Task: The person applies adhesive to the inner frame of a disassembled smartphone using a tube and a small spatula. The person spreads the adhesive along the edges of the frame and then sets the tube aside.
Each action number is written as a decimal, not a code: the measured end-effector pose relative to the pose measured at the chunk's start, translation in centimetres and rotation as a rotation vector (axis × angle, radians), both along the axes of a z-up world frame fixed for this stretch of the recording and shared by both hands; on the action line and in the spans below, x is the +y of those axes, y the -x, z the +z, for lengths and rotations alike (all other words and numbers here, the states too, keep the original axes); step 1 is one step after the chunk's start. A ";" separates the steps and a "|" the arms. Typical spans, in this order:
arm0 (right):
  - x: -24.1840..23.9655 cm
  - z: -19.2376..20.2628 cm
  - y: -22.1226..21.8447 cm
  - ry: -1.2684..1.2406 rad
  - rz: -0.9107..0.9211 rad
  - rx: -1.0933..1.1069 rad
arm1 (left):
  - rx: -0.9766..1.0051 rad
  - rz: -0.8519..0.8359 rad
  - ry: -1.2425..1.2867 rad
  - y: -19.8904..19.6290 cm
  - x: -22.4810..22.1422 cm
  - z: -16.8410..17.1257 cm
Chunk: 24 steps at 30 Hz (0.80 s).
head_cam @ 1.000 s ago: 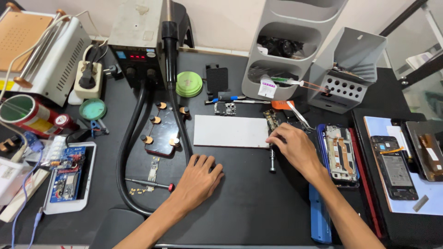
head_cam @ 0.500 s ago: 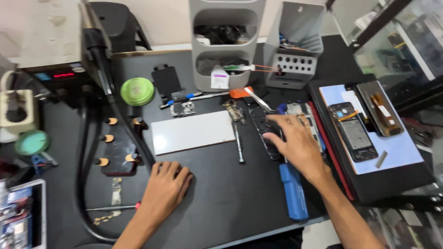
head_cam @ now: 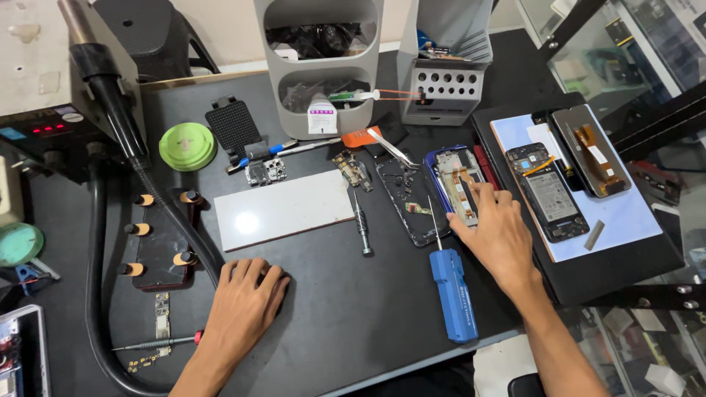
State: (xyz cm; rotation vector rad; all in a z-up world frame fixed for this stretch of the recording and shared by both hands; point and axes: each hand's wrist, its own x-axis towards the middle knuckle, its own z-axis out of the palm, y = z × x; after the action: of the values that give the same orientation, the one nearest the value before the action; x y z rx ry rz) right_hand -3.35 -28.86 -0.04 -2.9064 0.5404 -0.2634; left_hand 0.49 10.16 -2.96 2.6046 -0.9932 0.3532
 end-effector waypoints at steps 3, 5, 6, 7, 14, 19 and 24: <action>0.1 0.2 0.2 0.019 0.029 -0.032 | 0.013 0.004 0.001 0.1 0.1 -0.2; 0.1 0.5 0.0 -0.003 0.026 -0.029 | 0.008 0.000 0.012 0.0 0.0 -0.4; 0.1 0.6 0.2 -0.015 0.020 -0.021 | 0.007 0.001 0.009 0.1 0.0 -0.5; 0.2 0.5 0.3 -0.024 0.030 -0.038 | 0.006 0.002 0.007 0.2 0.0 -0.6; 0.2 1.0 0.6 -0.071 0.020 -0.046 | 0.032 -0.001 0.011 0.2 0.1 -0.3; 0.5 0.7 0.6 -0.046 0.023 -0.022 | 0.028 -0.010 0.018 0.2 0.1 -0.2; 0.5 -0.5 -0.8 0.013 0.020 -0.060 | 0.036 -0.010 -0.004 0.1 0.0 0.0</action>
State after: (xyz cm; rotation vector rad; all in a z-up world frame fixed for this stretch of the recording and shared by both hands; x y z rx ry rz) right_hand -2.50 -28.37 -0.51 -2.9045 0.5012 -0.3516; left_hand 0.34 10.15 -3.00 2.5991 -0.9953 0.3018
